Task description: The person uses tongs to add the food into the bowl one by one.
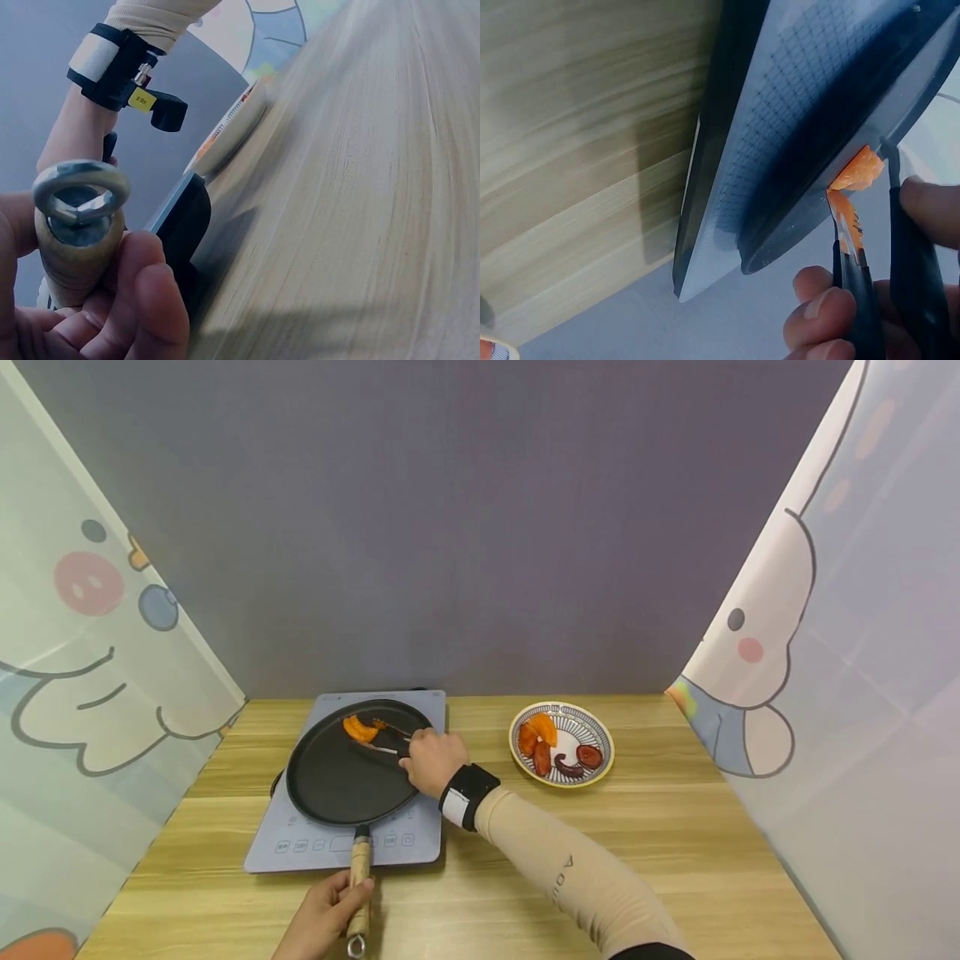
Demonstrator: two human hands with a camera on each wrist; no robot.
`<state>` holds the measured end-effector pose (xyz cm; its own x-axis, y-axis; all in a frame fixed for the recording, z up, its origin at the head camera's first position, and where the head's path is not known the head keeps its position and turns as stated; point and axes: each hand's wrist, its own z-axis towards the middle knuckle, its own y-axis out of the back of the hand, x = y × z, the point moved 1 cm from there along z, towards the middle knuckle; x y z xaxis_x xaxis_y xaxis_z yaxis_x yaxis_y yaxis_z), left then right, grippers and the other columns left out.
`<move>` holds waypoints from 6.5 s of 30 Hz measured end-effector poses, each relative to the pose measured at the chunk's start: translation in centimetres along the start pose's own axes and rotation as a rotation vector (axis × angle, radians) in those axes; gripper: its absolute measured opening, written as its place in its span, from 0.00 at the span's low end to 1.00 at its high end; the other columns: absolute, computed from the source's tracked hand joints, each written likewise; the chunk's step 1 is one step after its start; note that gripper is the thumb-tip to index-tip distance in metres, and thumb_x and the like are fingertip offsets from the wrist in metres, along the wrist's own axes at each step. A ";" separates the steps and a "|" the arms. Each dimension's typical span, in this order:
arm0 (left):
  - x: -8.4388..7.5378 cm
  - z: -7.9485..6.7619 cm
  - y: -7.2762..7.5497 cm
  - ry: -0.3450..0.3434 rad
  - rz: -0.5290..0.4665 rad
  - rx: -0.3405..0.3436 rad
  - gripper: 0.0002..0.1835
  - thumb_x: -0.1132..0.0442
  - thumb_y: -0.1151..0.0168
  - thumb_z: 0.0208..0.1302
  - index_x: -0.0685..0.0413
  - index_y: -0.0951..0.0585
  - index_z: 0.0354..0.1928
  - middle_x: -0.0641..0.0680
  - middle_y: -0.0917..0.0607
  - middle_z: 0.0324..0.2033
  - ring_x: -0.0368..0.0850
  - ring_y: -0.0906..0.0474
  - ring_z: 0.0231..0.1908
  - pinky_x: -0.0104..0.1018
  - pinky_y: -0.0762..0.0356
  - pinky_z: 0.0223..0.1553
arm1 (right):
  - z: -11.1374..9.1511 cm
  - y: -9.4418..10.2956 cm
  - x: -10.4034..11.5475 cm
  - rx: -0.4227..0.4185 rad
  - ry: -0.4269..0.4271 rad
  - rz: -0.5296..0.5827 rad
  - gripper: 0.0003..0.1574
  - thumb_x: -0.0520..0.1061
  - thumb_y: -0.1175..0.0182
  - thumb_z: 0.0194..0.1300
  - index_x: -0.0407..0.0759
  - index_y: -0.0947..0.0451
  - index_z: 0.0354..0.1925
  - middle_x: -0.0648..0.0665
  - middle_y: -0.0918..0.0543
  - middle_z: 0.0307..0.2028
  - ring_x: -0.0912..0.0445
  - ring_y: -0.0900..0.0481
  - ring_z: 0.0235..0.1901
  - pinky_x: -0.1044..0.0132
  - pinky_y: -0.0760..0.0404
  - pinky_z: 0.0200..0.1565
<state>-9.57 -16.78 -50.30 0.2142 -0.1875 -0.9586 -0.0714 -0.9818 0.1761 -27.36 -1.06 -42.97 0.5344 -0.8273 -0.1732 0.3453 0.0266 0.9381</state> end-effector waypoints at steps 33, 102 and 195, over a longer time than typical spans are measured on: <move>0.1 0.1 0.0 0.024 -0.038 -0.003 0.19 0.56 0.45 0.62 0.70 0.27 0.39 0.51 0.23 0.18 0.44 0.28 0.20 0.31 0.28 0.20 | -0.1 -0.1 0.4 0.008 -0.114 0.098 0.45 0.80 0.60 0.53 0.42 0.33 0.41 0.44 0.26 0.26 0.54 0.30 0.16 0.64 0.31 0.12; 0.0 0.2 0.0 0.079 -0.030 -0.026 0.20 0.55 0.45 0.61 0.71 0.27 0.41 0.48 0.25 0.15 0.43 0.30 0.17 0.30 0.30 0.18 | -9.7 0.3 -12.7 0.036 -0.293 0.184 0.35 0.70 0.50 0.58 0.39 0.32 0.37 0.47 0.31 0.16 0.56 0.37 0.10 0.63 0.37 0.08; 0.2 1.0 0.2 0.052 -0.021 0.008 0.19 0.55 0.49 0.65 0.70 0.28 0.38 0.57 0.19 0.21 0.48 0.26 0.19 0.35 0.25 0.20 | -12.2 -2.1 -20.7 0.261 -0.475 0.152 0.23 0.57 0.45 0.60 0.44 0.28 0.18 0.41 0.24 0.18 0.46 0.27 0.18 0.49 0.28 0.15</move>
<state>-10.51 -17.00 -50.69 0.2659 -0.1686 -0.9491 -0.0740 -0.9853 0.1543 -29.75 22.86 -44.99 0.1360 -0.9884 0.0677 0.0568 0.0760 0.9955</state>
